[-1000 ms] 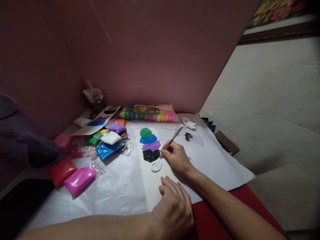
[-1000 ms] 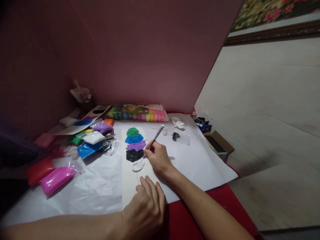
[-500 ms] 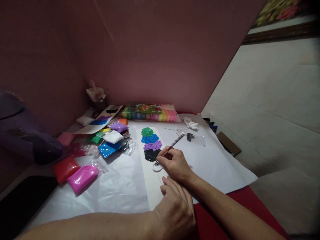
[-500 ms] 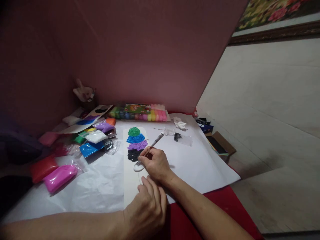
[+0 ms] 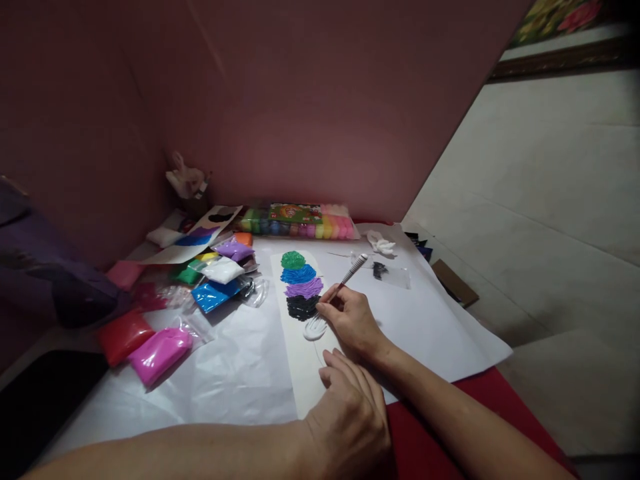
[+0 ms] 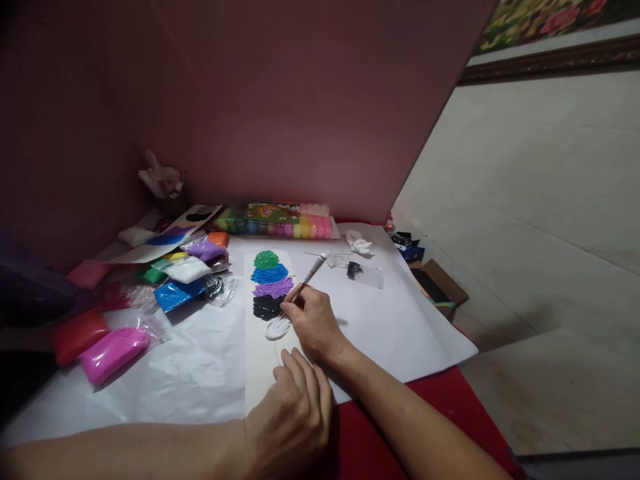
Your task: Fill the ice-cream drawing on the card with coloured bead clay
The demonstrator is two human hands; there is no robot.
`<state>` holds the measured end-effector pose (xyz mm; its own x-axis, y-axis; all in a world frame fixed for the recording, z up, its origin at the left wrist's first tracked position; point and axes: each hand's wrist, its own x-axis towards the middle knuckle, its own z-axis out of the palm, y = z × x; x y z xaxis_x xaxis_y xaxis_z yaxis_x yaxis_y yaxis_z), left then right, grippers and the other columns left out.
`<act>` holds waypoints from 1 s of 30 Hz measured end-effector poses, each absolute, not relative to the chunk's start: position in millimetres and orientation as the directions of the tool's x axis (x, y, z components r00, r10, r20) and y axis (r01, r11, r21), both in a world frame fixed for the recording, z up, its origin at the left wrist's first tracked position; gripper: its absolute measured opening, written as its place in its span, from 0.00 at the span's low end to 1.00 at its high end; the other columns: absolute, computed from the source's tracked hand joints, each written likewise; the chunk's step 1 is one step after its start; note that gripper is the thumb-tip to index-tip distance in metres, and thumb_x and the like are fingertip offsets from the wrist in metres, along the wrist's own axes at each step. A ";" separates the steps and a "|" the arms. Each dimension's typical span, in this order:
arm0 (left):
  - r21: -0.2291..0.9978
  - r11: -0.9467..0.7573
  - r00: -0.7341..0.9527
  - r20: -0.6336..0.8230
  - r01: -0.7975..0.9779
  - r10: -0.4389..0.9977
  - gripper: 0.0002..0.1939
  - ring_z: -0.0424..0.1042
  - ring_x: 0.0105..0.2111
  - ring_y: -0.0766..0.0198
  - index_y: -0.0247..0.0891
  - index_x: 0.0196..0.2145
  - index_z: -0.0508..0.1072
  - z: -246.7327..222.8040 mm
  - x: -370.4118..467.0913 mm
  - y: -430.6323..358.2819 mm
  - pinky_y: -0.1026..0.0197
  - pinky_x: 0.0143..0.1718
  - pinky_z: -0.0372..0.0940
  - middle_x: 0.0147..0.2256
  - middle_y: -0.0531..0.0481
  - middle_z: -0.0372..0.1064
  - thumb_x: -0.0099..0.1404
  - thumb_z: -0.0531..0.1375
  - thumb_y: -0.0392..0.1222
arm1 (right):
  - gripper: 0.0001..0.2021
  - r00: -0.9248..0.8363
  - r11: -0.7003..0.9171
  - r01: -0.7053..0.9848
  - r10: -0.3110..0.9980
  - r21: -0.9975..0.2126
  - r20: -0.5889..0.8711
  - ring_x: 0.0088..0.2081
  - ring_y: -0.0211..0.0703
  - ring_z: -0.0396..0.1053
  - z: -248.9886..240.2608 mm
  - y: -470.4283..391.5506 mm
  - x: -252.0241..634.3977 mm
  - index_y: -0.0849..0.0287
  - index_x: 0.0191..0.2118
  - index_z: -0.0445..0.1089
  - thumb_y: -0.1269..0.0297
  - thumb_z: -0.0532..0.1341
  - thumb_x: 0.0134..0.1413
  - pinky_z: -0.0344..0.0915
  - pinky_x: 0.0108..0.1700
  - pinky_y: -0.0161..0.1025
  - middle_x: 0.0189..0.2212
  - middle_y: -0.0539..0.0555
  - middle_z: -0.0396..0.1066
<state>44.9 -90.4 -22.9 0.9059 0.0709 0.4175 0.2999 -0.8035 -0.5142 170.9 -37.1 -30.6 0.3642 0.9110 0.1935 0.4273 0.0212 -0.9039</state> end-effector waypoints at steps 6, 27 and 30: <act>-0.527 -0.797 0.912 0.404 0.296 0.071 0.20 0.77 0.36 0.40 0.18 0.40 0.75 -23.3 43.9 -91.5 0.51 0.24 0.68 0.35 0.22 0.75 0.64 0.47 0.35 | 0.02 0.388 0.017 0.477 0.893 -0.879 0.228 0.25 0.38 0.65 -30.2 -35.6 173.7 0.59 0.26 0.69 0.68 0.61 0.47 0.61 0.30 0.36 0.22 0.49 0.69; -0.518 -0.804 0.909 0.411 0.293 0.067 0.21 0.77 0.36 0.40 0.18 0.39 0.76 -23.9 42.8 -93.0 0.51 0.25 0.68 0.36 0.22 0.75 0.65 0.48 0.36 | 0.02 0.362 -0.002 0.503 0.908 -0.864 0.209 0.25 0.38 0.64 -29.9 -41.9 169.3 0.57 0.27 0.70 0.68 0.61 0.47 0.61 0.29 0.35 0.21 0.48 0.69; -0.521 -0.804 0.912 0.404 0.289 0.066 0.21 0.77 0.35 0.38 0.18 0.39 0.76 -23.8 43.5 -92.5 0.51 0.24 0.68 0.35 0.21 0.75 0.65 0.48 0.37 | 0.02 0.366 0.019 0.497 0.902 -0.867 0.230 0.24 0.37 0.63 -29.2 -40.5 171.3 0.58 0.26 0.69 0.68 0.61 0.47 0.60 0.28 0.34 0.21 0.48 0.68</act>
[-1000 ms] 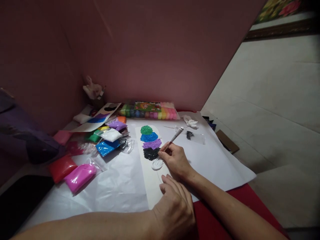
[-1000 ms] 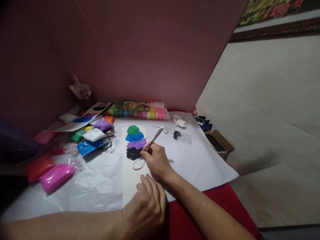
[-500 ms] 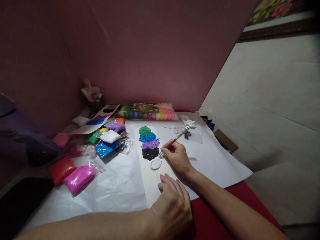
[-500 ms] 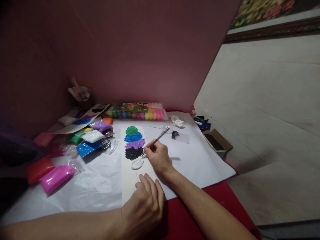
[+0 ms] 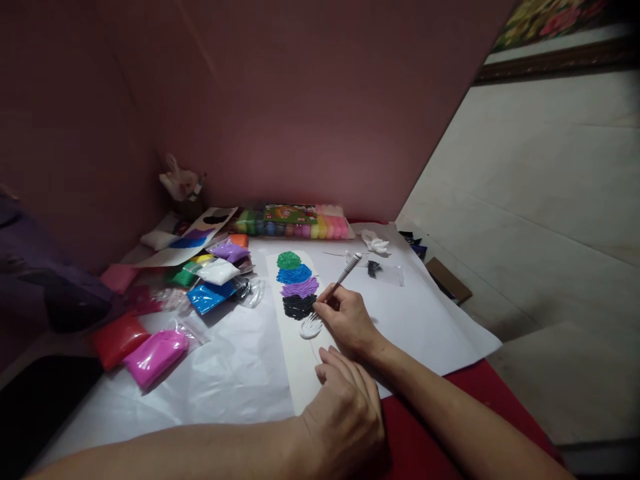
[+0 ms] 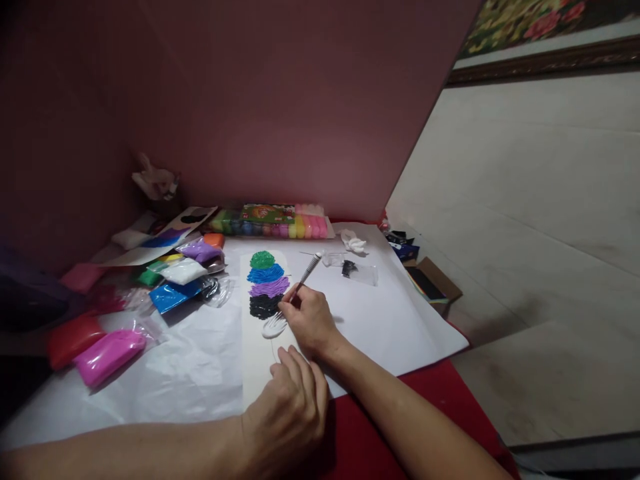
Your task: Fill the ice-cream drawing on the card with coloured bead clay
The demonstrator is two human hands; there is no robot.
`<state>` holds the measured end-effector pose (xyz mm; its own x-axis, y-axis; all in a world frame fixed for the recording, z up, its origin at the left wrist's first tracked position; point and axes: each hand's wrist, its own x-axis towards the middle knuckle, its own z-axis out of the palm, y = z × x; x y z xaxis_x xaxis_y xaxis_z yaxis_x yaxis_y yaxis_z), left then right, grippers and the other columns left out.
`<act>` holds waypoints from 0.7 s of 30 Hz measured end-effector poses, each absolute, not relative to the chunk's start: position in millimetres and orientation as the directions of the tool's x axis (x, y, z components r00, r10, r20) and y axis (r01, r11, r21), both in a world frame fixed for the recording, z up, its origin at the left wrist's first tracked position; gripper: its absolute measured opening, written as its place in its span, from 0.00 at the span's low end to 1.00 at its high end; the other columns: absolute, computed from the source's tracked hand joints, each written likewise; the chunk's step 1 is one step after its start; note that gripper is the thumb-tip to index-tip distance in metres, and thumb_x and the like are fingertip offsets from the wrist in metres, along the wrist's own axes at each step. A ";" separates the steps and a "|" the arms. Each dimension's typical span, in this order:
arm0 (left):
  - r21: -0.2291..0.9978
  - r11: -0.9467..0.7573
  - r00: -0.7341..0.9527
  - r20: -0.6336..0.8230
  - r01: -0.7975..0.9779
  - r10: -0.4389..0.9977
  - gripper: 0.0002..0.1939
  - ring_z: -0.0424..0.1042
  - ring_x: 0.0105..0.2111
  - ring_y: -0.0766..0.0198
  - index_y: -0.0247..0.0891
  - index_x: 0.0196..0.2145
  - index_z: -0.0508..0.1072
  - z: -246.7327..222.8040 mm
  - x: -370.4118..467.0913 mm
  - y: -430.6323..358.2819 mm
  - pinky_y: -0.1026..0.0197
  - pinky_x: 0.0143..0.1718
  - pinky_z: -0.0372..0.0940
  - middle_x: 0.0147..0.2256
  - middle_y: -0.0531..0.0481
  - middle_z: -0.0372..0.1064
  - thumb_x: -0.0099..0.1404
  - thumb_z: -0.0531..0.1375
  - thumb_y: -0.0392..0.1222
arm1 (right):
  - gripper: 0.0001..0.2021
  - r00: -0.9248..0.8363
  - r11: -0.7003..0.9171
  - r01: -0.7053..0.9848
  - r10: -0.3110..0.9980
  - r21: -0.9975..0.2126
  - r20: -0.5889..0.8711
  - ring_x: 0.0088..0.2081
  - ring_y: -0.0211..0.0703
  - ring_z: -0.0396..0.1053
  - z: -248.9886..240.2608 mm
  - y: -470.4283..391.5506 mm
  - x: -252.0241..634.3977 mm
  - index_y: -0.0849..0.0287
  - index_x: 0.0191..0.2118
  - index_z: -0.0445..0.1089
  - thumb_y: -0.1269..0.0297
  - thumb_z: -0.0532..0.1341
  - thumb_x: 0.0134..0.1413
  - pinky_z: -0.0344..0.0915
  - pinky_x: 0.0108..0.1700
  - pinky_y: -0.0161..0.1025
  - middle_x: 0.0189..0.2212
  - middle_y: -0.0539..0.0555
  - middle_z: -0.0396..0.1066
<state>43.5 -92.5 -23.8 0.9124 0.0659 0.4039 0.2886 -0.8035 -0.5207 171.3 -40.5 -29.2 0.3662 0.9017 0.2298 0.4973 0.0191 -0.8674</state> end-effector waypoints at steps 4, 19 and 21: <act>-0.526 -0.801 0.920 0.385 0.286 0.075 0.21 0.77 0.34 0.37 0.19 0.40 0.76 -22.9 44.0 -92.6 0.51 0.23 0.67 0.35 0.21 0.75 0.65 0.48 0.38 | 0.03 0.389 0.023 0.507 0.886 -0.862 0.252 0.24 0.37 0.63 -28.8 -38.4 174.1 0.59 0.26 0.68 0.69 0.60 0.48 0.59 0.29 0.35 0.21 0.48 0.68; -0.497 -0.811 0.900 0.429 0.307 0.078 0.21 0.77 0.35 0.38 0.18 0.38 0.76 -23.3 44.7 -92.9 0.51 0.25 0.68 0.34 0.21 0.75 0.64 0.48 0.38 | 0.02 0.380 0.016 0.439 0.903 -0.898 0.202 0.25 0.38 0.65 -34.4 -42.1 168.2 0.58 0.28 0.70 0.66 0.62 0.47 0.61 0.29 0.34 0.22 0.47 0.68; -0.496 -0.811 0.898 0.432 0.310 0.079 0.21 0.77 0.35 0.38 0.18 0.37 0.76 -22.8 44.5 -93.1 0.51 0.24 0.67 0.34 0.21 0.74 0.64 0.48 0.37 | 0.02 0.381 0.000 0.453 0.904 -0.891 0.194 0.26 0.38 0.66 -34.3 -42.3 167.4 0.57 0.27 0.70 0.66 0.62 0.47 0.62 0.30 0.35 0.22 0.48 0.69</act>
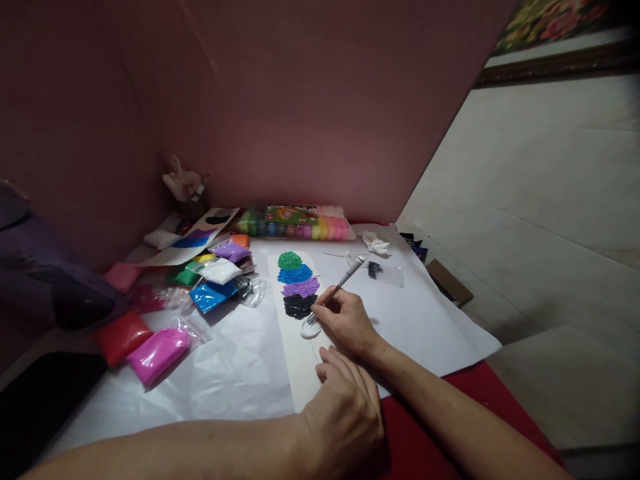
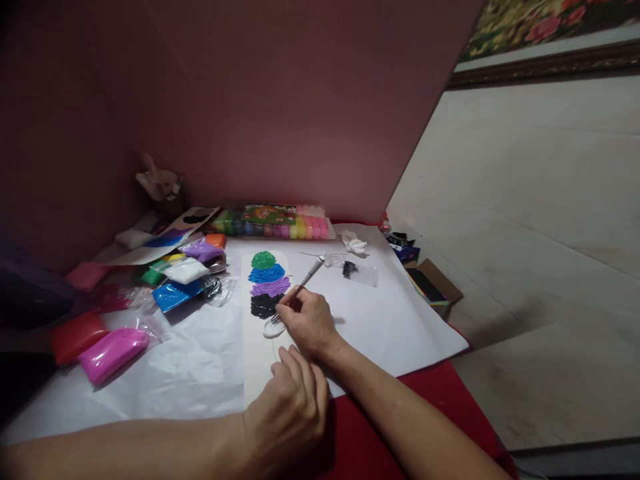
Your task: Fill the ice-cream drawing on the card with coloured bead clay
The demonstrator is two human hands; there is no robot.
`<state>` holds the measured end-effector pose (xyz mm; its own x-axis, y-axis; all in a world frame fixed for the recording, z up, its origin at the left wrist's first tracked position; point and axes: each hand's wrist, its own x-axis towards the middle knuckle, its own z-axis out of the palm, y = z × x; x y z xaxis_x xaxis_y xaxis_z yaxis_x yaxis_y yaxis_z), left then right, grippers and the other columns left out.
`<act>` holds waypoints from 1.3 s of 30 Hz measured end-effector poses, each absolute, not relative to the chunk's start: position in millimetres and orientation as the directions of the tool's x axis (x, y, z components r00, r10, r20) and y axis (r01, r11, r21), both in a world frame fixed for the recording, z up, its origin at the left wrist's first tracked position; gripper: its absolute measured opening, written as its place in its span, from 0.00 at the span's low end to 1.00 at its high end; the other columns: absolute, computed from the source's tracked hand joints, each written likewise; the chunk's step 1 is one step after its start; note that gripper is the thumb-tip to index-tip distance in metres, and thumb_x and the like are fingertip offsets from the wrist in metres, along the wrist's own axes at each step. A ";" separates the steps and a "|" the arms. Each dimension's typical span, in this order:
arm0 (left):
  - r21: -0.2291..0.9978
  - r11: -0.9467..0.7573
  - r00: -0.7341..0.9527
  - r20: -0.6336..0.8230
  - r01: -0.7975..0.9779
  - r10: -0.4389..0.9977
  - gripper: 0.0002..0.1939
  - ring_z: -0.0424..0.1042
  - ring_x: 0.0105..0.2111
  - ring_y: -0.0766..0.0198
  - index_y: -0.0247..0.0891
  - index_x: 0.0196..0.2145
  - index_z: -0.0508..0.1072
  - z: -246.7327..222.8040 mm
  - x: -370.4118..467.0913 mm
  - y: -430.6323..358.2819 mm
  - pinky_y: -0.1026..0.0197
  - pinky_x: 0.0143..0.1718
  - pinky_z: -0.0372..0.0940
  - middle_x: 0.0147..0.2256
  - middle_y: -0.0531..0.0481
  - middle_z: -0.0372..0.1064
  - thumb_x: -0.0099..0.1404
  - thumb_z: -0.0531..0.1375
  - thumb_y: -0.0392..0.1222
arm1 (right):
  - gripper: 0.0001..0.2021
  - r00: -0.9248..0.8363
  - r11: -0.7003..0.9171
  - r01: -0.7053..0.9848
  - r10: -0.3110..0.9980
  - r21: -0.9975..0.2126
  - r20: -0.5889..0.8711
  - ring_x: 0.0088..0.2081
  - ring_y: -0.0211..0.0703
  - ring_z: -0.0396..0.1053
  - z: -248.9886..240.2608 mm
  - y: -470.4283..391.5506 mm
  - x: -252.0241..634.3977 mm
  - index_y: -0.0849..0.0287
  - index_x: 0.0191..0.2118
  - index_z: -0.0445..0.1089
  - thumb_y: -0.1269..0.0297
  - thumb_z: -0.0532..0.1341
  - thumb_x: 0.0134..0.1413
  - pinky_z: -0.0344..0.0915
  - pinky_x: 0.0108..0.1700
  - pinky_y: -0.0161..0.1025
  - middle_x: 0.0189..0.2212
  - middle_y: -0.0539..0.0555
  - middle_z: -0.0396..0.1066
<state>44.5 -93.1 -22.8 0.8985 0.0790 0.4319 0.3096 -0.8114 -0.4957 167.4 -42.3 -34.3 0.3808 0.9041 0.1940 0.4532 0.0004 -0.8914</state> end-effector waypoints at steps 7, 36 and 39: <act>-0.499 -0.811 0.903 0.423 0.305 0.079 0.19 0.77 0.36 0.39 0.19 0.38 0.76 -22.5 44.1 -93.1 0.51 0.25 0.68 0.34 0.23 0.75 0.62 0.48 0.35 | 0.03 0.359 -0.020 0.510 0.914 -0.860 0.191 0.27 0.40 0.68 -31.5 -43.9 165.8 0.57 0.28 0.71 0.65 0.62 0.49 0.62 0.31 0.35 0.23 0.49 0.71; -0.520 -0.798 0.903 0.424 0.306 0.070 0.20 0.77 0.35 0.38 0.18 0.39 0.75 -25.9 45.1 -91.7 0.50 0.24 0.68 0.34 0.22 0.75 0.62 0.48 0.36 | 0.02 0.368 0.040 0.454 0.902 -0.890 0.228 0.23 0.36 0.62 -33.4 -42.3 169.6 0.59 0.26 0.68 0.68 0.61 0.47 0.59 0.27 0.33 0.19 0.46 0.66; -0.534 -0.794 0.910 0.411 0.292 0.058 0.19 0.77 0.34 0.38 0.18 0.39 0.75 -26.2 45.4 -91.2 0.51 0.24 0.67 0.33 0.22 0.75 0.62 0.49 0.36 | 0.03 0.370 0.040 0.482 0.896 -0.875 0.245 0.23 0.35 0.60 -31.1 -41.9 170.2 0.59 0.26 0.68 0.68 0.60 0.48 0.58 0.27 0.33 0.19 0.46 0.65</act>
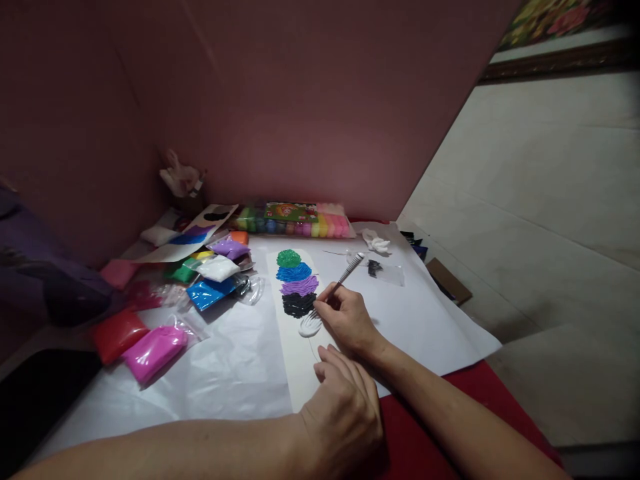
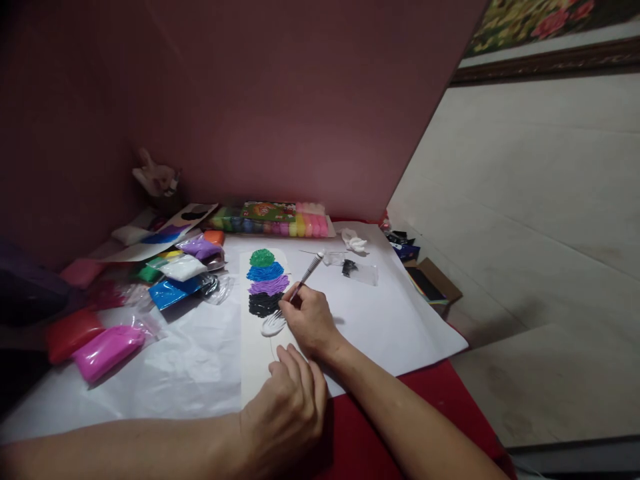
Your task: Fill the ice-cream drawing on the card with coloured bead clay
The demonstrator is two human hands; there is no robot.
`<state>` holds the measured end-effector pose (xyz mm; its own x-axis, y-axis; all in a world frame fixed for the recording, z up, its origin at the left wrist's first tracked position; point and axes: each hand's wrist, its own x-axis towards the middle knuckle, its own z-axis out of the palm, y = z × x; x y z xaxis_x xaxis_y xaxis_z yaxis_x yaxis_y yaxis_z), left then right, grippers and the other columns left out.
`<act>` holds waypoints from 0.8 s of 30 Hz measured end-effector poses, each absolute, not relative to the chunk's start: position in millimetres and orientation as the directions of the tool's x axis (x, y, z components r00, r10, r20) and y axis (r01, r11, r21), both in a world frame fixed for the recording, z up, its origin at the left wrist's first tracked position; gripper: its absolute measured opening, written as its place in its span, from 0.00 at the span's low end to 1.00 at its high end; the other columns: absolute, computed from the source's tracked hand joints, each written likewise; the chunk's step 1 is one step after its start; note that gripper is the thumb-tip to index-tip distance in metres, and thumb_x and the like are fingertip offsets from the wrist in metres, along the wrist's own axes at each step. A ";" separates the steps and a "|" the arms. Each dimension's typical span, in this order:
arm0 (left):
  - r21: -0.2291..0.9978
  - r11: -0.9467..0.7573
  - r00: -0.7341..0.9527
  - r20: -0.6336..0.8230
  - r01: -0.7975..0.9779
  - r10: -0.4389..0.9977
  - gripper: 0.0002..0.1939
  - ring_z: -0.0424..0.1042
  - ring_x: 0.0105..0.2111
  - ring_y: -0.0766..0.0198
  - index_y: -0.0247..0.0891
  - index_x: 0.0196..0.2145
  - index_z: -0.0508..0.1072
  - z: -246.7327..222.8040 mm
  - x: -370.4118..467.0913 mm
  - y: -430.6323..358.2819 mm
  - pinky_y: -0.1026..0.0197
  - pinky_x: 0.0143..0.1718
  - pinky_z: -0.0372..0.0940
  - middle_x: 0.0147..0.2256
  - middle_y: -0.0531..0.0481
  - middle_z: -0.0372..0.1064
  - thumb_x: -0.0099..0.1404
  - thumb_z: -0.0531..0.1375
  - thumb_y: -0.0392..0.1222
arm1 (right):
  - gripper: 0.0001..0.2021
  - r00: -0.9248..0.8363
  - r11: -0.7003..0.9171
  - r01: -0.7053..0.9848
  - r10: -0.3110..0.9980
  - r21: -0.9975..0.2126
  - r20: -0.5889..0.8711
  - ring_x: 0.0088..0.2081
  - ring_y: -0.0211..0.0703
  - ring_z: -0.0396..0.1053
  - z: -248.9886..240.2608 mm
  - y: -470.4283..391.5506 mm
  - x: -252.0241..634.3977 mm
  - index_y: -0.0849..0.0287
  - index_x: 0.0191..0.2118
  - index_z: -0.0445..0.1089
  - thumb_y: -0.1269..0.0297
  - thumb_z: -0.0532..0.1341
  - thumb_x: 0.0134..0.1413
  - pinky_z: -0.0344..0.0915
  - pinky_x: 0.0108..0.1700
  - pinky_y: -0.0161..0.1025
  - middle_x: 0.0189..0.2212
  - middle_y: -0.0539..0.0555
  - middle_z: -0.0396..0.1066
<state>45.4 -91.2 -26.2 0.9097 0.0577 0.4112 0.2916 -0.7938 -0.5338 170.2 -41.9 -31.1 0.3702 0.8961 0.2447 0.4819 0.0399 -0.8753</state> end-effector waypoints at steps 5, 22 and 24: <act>-0.539 -0.791 0.916 0.396 0.289 0.065 0.20 0.77 0.34 0.38 0.18 0.41 0.75 -26.0 44.9 -91.5 0.50 0.24 0.67 0.35 0.21 0.75 0.63 0.50 0.38 | 0.04 0.415 0.028 0.520 0.866 -0.854 0.281 0.23 0.36 0.61 -31.6 -40.2 175.1 0.60 0.25 0.68 0.68 0.59 0.48 0.58 0.28 0.34 0.20 0.48 0.67; -0.515 -0.801 0.905 0.419 0.304 0.075 0.22 0.77 0.35 0.38 0.18 0.40 0.75 -23.3 43.5 -92.3 0.51 0.24 0.67 0.35 0.21 0.75 0.66 0.46 0.38 | 0.05 0.449 0.034 0.491 0.846 -0.870 0.287 0.24 0.36 0.61 -32.2 -36.1 173.6 0.60 0.26 0.68 0.65 0.60 0.48 0.59 0.29 0.35 0.21 0.47 0.67; -0.513 -0.803 0.907 0.413 0.303 0.078 0.22 0.77 0.36 0.38 0.18 0.40 0.75 -23.0 43.2 -92.3 0.51 0.24 0.67 0.36 0.21 0.75 0.66 0.46 0.37 | 0.05 0.453 0.040 0.489 0.842 -0.871 0.293 0.24 0.37 0.61 -31.7 -36.0 173.7 0.60 0.26 0.67 0.65 0.59 0.48 0.59 0.29 0.35 0.21 0.48 0.67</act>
